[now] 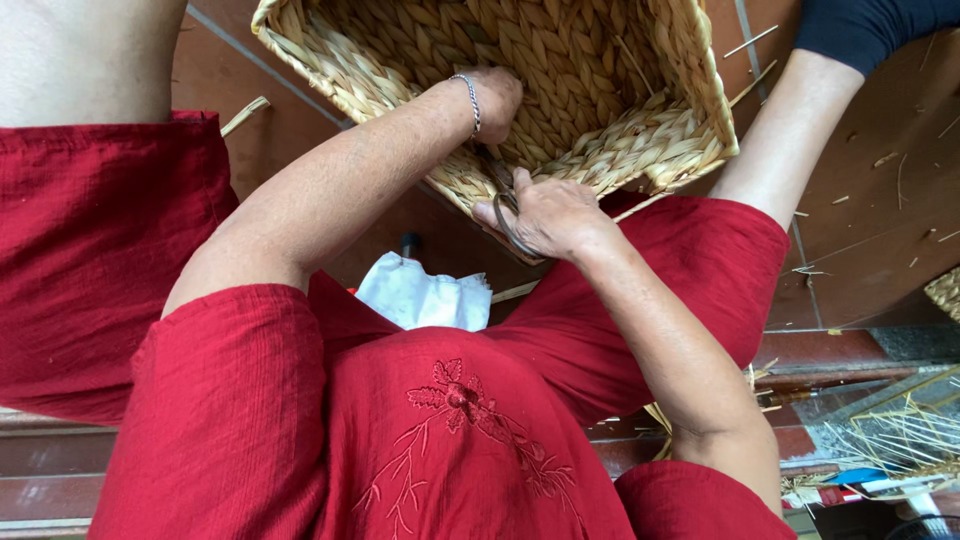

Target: The person sits on the floor weaving a water hyacinth basket, tucking and pressing woven strands along the basket rim by hand, then uses scissors to trim excess strands and holds up the finished basket.

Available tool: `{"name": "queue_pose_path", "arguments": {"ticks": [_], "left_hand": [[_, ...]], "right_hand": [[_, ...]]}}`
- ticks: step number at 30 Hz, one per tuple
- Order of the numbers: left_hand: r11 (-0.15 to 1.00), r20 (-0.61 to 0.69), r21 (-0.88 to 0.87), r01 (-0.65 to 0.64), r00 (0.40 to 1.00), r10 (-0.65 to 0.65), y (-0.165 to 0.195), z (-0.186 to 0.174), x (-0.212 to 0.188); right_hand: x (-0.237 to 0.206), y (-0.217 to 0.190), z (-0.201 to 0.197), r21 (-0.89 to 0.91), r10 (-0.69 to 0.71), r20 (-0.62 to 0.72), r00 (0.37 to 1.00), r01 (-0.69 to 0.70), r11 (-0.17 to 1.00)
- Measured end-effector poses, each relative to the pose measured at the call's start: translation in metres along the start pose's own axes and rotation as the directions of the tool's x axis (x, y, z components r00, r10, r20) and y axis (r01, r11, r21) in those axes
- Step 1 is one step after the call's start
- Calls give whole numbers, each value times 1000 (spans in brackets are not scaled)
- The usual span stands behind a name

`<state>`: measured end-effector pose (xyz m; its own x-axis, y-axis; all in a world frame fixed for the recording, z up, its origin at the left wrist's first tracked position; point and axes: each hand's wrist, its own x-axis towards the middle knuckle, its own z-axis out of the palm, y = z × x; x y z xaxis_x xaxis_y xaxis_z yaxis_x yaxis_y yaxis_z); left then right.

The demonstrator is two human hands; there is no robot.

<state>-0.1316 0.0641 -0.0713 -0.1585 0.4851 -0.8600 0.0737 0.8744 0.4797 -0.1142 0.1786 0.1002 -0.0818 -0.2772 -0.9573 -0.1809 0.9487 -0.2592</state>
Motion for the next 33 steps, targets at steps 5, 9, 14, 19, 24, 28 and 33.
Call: {"name": "queue_pose_path", "arguments": {"ticks": [5,9,14,19,24,28,33], "left_hand": [[1000,9,-18,13,1000,-13,-1,0,-1],[999,-21,-38,14,1000,-15,-1,-2,-1],[998,-8,-54,25,1000,-26,-1,-5,-3],[998,-13,-68,18,1000,-19,-2,-8,-5],[993,23,-104,55,998,-52,-2,-11,-8],[994,-5,-105,8,1000,-9,0,-13,-11],[991,18,-133,14,1000,-11,2,-16,-12]], "right_hand": [[2,1,3,11,17,48,999,-17,1000],[0,3,5,-5,-1,48,999,1,1000],[-5,2,8,17,29,41,999,-30,999],[-13,0,3,13,77,-19,997,-76,997],[-18,-1,-4,12,66,2,998,-66,998],[-16,-5,-6,25,106,-45,993,-105,994],[-4,-9,-6,10,124,-13,992,-124,992]]}}
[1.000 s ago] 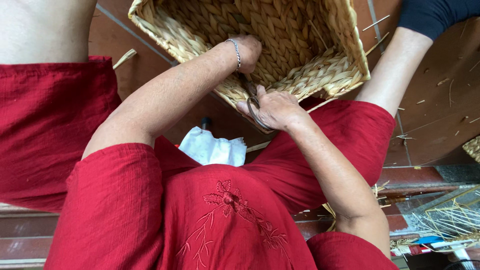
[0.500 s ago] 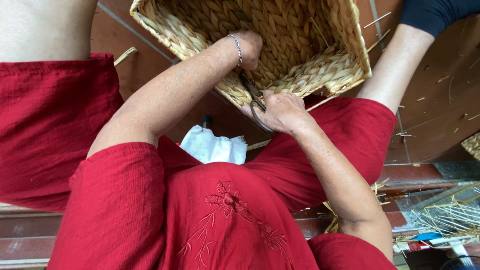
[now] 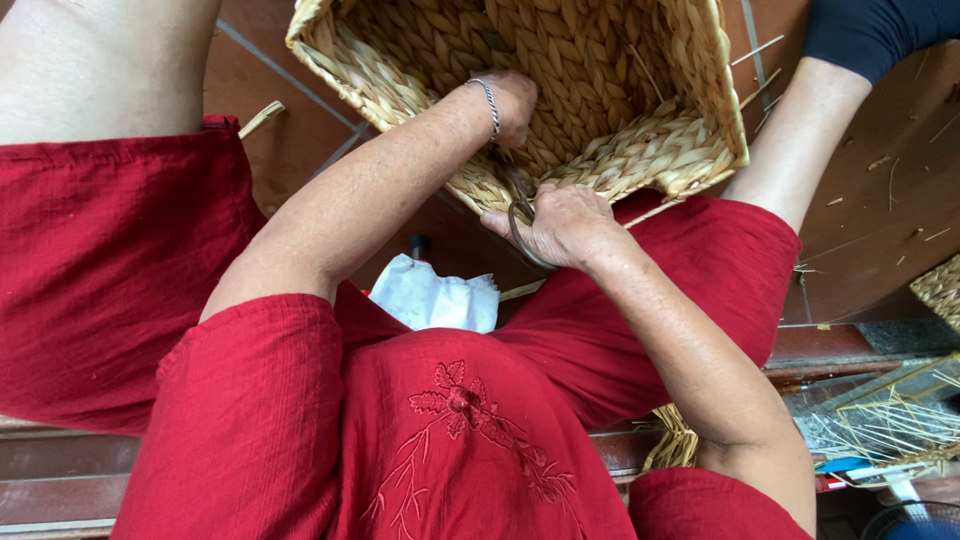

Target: The person sits on the floor weaving a water hyacinth basket, tucking and pressing woven strands along the basket rim by hand, then uses scissors to trim excess strands and holds up the finished basket.

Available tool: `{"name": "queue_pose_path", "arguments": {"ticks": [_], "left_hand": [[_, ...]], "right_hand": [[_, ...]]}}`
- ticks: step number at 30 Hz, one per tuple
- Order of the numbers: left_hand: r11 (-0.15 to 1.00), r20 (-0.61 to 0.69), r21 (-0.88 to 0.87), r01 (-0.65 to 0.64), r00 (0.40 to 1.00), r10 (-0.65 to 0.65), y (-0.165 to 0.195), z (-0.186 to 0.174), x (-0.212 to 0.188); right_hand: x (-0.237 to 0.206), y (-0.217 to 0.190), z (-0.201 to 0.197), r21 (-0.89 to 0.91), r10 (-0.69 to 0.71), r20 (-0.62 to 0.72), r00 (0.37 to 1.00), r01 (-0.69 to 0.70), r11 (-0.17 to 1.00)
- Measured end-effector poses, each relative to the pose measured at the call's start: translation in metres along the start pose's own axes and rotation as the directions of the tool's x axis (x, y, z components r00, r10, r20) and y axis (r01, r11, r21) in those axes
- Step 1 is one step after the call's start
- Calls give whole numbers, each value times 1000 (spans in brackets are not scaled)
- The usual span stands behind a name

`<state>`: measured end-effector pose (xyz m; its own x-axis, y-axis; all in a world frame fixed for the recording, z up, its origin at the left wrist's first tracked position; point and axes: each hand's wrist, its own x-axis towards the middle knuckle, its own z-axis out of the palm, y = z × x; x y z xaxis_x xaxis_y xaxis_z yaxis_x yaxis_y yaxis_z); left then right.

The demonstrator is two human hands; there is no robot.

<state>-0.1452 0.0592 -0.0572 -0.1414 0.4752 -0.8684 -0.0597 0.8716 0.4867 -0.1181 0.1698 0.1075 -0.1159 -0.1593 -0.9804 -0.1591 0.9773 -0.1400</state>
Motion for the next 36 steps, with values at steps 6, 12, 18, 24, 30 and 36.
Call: {"name": "queue_pose_path", "arguments": {"ticks": [6,12,18,24,30,36], "left_hand": [[999,-11,-36,-26,1000,26,2,-1,-3],[999,21,-5,-32,999,32,5,-5,-4],[999,14,-47,-14,1000,15,6,-1,4],[999,17,-31,-10,1000,11,4,1,3],[999,21,-35,2,1000,-1,8,-6,-15],[985,2,-162,52,999,-52,6,-15,-11]], "right_hand": [[14,3,5,61,-33,83,996,27,998],[29,10,5,145,-43,158,986,20,989],[26,12,22,255,-69,54,996,53,965],[28,14,29,174,-59,-36,998,64,983],[33,9,28,129,-109,-41,993,113,985],[21,5,19,156,-83,-47,995,90,984]]}}
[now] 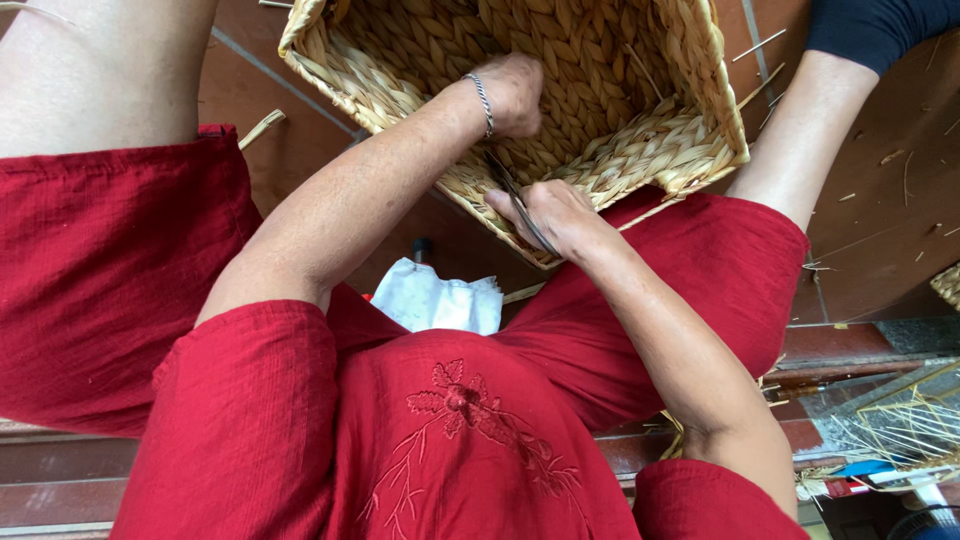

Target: The person sits on the floor weaving a water hyacinth basket, tucking and pressing woven strands along the basket rim by hand, then uses scissors to trim excess strands and holds up the finished basket.

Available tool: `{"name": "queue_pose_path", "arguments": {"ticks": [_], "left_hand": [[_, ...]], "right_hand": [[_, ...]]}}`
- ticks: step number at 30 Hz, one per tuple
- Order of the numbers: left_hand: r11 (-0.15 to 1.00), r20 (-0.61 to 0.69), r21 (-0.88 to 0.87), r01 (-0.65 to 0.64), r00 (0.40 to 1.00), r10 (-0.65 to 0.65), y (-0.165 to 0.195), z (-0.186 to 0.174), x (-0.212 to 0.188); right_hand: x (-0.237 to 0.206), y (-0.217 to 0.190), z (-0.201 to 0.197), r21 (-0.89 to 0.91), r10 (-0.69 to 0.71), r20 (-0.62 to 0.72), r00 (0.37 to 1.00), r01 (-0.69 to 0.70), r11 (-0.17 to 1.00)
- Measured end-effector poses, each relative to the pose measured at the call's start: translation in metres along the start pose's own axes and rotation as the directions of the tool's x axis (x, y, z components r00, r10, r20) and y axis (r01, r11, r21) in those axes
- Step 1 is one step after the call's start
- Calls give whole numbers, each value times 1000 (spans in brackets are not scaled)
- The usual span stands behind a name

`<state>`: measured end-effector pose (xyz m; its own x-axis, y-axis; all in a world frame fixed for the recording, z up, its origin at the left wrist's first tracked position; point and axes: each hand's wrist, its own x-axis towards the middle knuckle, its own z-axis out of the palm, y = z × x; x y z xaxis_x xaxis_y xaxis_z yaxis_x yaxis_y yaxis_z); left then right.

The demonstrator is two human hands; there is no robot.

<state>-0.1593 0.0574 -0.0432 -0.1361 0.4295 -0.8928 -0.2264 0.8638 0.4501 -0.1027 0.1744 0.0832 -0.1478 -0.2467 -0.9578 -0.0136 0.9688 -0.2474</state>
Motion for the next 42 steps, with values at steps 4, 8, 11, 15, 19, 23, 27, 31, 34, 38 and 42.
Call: {"name": "queue_pose_path", "arguments": {"ticks": [4,8,11,15,19,23,27,31,34,38,42], "left_hand": [[960,-25,268,-79,996,89,-22,16,16],[877,-39,455,-158,980,197,-27,39,33],[678,88,686,-262,956,279,-16,52,34],[686,113,701,-193,981,160,-8,56,25],[817,13,565,-118,991,134,-15,42,24],[928,-35,369,-54,997,72,-40,19,19],[947,-133,318,44,991,-2,-48,9,11],[952,-107,302,52,994,-20,-40,10,9],[953,-110,301,31,994,3,-36,12,9],[957,-81,288,18,997,5,-32,13,10],[947,-68,322,5,998,17,-28,15,8]], "right_hand": [[-33,14,-21,-52,146,69,987,-143,988],[-72,25,-32,-92,-89,-332,939,62,994],[-88,27,-34,-110,-86,-359,929,50,993],[-94,24,-30,-133,-23,-299,954,-18,991],[-78,22,-21,-89,-69,-264,962,47,995],[-42,13,-15,-117,-40,-117,992,26,993],[-4,4,-16,-110,-32,2,999,32,993],[9,4,-11,-32,-39,61,997,41,999],[14,8,-9,97,-92,30,995,89,991],[22,6,-3,169,-89,90,992,73,983],[26,6,3,195,-121,31,992,112,974]]}}
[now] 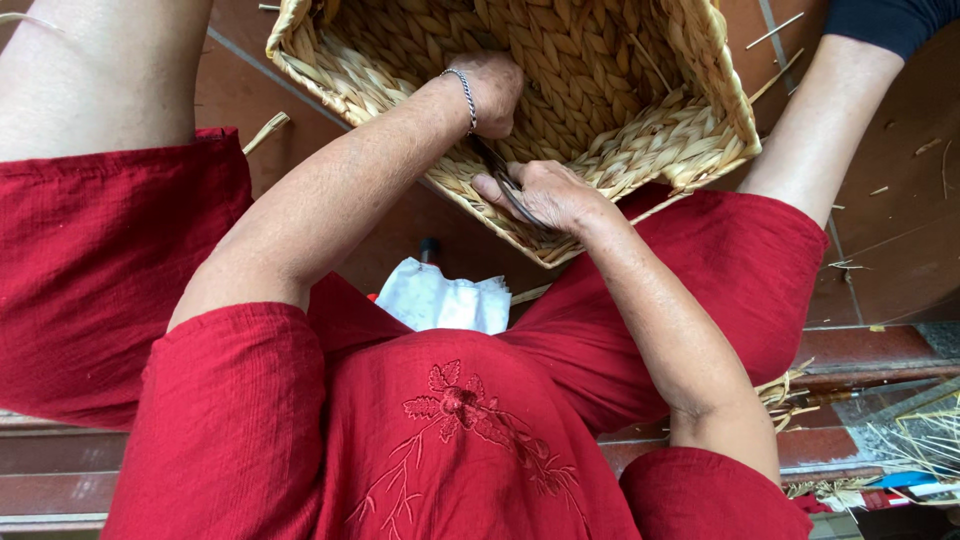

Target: The person sits on the floor weaving a water hyacinth basket, tucking and pressing woven strands along the basket rim by hand, then uses scissors to trim excess strands and holds up the finished basket.

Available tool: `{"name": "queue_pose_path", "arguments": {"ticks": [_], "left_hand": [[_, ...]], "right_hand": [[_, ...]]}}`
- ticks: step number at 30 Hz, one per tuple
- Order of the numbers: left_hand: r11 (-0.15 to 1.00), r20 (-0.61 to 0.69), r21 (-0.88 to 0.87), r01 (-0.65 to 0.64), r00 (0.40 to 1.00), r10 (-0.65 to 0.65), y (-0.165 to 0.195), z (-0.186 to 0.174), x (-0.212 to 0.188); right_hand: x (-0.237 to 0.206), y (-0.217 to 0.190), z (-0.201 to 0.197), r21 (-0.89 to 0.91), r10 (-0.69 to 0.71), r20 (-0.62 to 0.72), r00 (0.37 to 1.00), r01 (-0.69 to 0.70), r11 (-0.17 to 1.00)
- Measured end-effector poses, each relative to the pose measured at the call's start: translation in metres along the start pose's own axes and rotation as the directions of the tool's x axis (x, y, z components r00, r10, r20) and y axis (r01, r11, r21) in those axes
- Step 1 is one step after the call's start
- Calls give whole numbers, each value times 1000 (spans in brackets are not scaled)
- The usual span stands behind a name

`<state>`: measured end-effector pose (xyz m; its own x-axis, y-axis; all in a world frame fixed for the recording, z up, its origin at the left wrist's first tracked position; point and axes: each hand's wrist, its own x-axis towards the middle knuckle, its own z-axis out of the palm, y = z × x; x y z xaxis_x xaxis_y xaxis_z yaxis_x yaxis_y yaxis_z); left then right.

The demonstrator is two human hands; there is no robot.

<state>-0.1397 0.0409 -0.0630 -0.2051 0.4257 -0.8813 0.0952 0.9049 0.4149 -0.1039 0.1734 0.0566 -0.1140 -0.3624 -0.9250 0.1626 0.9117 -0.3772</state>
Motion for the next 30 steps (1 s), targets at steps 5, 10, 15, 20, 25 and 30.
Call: {"name": "queue_pose_path", "arguments": {"ticks": [5,10,15,20,25,30], "left_hand": [[1000,-34,-4,-18,999,18,4,-6,-6],[995,-54,-96,-26,998,21,5,-26,-7],[920,-202,-384,-81,979,2,-29,-27,-22],[937,-233,-228,-263,950,210,-34,-8,-14],[976,-74,-116,-185,981,177,-8,21,-10],[988,42,-78,-136,989,139,13,25,-27]], "right_hand": [[0,1,8,-7,-29,-66,997,29,1000],[-26,4,-3,26,64,-63,996,-63,998],[-127,31,-45,30,-10,-359,933,22,999],[-187,35,-49,-29,16,-571,821,-39,999],[-191,49,-31,121,58,-597,800,18,993],[-201,75,-14,415,251,-610,751,34,909]]}}
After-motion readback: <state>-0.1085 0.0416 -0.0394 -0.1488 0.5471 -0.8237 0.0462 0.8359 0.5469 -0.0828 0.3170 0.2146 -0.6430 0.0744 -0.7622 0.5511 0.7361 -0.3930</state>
